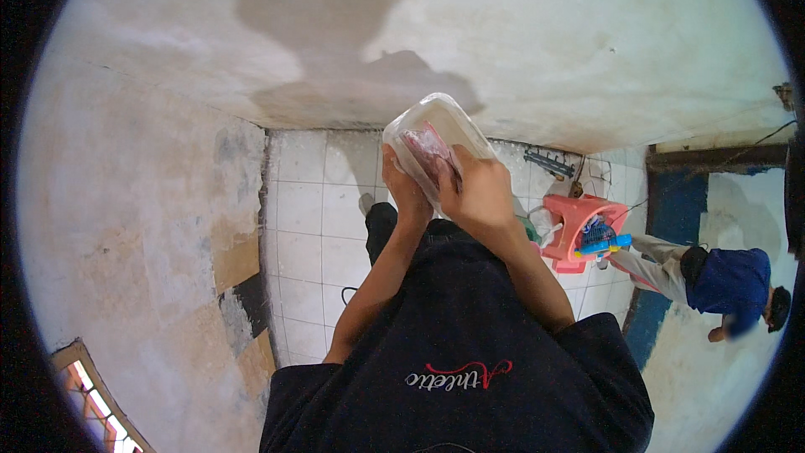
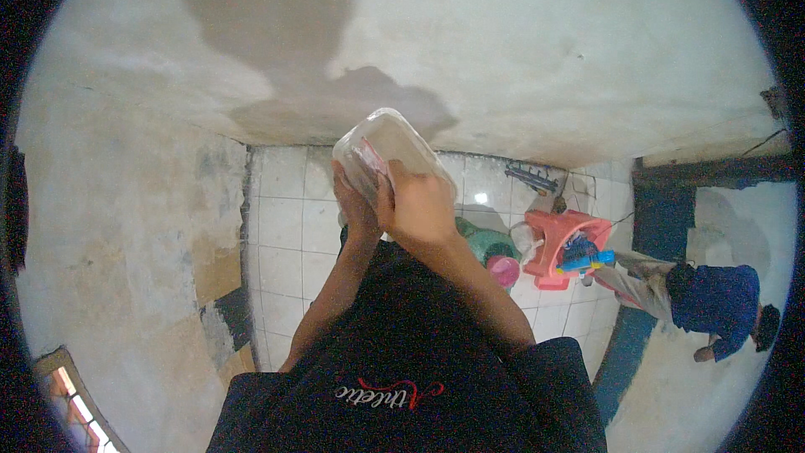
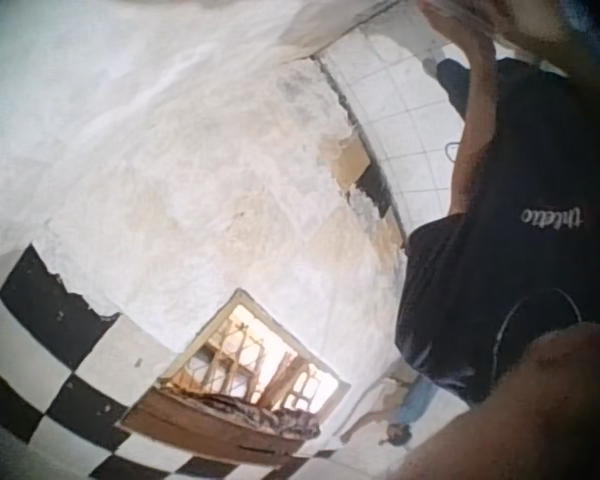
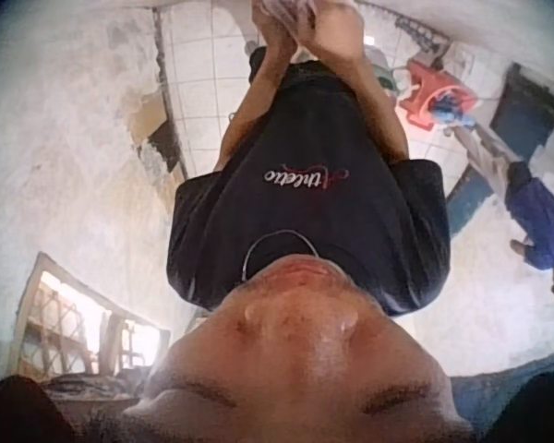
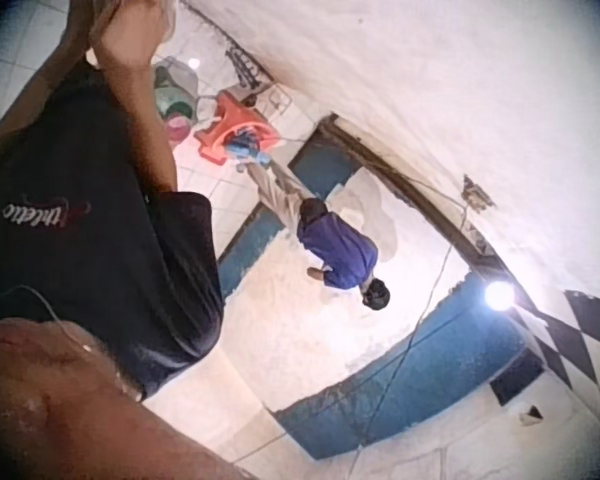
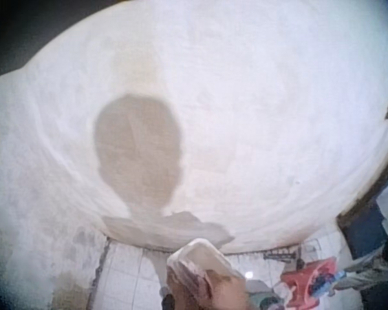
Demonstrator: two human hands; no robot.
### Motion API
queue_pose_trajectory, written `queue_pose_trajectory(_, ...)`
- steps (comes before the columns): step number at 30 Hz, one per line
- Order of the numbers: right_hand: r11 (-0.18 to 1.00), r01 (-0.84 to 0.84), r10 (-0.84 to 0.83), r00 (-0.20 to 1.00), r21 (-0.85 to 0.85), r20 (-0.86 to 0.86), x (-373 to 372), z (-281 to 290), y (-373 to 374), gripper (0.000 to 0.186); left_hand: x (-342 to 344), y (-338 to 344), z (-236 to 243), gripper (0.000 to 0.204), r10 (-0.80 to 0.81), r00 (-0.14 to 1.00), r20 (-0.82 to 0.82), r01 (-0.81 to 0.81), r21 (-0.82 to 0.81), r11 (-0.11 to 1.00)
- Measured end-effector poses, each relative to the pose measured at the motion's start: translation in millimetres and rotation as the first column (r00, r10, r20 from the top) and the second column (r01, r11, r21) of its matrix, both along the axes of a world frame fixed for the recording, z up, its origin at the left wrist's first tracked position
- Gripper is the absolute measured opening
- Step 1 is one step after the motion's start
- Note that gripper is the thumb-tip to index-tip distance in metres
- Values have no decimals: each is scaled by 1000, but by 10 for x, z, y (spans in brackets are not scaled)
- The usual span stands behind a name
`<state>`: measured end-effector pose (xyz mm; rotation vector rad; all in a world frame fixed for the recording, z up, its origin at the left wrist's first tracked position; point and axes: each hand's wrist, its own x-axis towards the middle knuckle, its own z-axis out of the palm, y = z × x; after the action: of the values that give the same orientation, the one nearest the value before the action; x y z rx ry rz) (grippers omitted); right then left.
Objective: The person applies a white plaster or filler material to a wall using a handheld spreader tool, frequently picking up more material from a white container.
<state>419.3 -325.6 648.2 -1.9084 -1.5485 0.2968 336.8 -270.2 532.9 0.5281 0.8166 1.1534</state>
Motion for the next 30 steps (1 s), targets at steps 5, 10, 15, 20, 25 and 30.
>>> queue_pose_trajectory(5, 1000, 22, -21, 999, -20, 50, -66, -127, 10, 13, -7, -12, 62, 35, 25, 994, 107, -14, -105, 994)
queue_pose_trajectory(10, 1000, -20, 20, 1000, 11, -19, -94, -27, -70, 12, -20, -37, 13, 58, 12, 996, 93, -1, -112, 994)
queue_pose_trajectory(15, 1000, -14, 14, 1000, -15, -28, -23, -19, -39, 12, -48, -23, 18, 33, -4, 998, -57, 2, -26, 1000)
queue_pose_trajectory(20, 999, -15, 16, 1000, -36, 19, -84, -78, -7, 13, -50, -20, -15, 33, 35, 998, 50, -31, -80, 996)
queue_pose_trajectory(25, 998, -31, 32, 999, -63, 18, -108, -104, -39, 13, -8, -28, 168, 34, 117, 986, 116, -98, -163, 982)
queue_pose_trajectory(30, 999, -24, 27, 998, 37, -64, -38, -84, 11, 12, -102, -32, -68, 50, 33, 999, 19, -32, -66, 997)
